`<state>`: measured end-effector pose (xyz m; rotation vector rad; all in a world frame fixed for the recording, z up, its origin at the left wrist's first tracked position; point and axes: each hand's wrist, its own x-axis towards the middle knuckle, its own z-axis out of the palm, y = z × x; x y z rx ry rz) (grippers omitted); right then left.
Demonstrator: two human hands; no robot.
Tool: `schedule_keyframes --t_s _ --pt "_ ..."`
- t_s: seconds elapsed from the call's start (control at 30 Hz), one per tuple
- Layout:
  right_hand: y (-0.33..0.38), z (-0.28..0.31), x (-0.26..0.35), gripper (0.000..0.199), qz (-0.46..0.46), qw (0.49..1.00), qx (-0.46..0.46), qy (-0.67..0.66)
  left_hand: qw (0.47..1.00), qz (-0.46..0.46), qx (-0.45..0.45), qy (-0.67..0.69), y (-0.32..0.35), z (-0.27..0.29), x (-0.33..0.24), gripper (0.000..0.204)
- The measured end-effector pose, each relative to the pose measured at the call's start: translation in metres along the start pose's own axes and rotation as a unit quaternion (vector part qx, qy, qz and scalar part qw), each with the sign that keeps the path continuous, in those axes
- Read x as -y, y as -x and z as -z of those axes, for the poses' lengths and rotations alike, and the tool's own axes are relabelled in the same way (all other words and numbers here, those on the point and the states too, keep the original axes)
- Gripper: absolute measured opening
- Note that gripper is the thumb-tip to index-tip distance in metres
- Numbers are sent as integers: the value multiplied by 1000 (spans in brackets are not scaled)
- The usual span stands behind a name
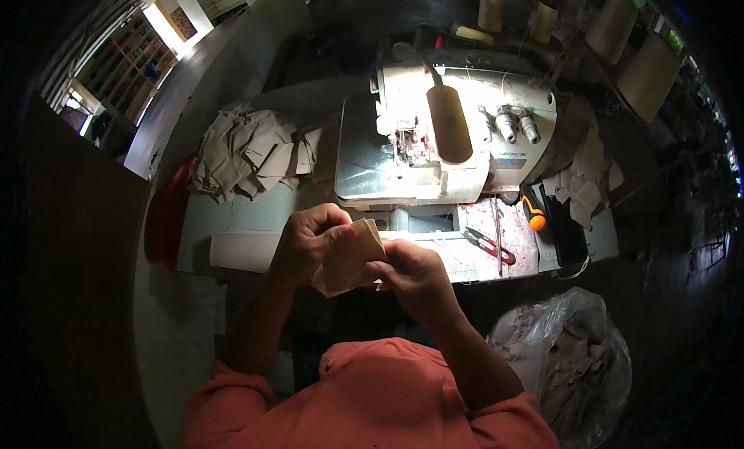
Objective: The person repeatedly folds small rectangular pieces of light-colored fabric by hand at a sewing machine table. They pick up each piece, fold it in half, and place it on a growing stack. The person also gathers a larger pile of similar fabric pieces and places them into a clear plastic bag.
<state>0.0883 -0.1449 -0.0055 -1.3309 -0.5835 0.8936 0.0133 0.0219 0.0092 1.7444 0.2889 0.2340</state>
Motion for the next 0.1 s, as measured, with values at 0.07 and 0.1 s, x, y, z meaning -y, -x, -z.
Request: schedule_keyframes --t_s 0.07,0.1 --pt "-1 -2 -1 17 31 999 -9 -8 1000 10 -18 8 -1 0 -2 16" --pt "-2 -4 0 16 39 999 -16 -17 999 15 -27 12 -2 1 -4 17"
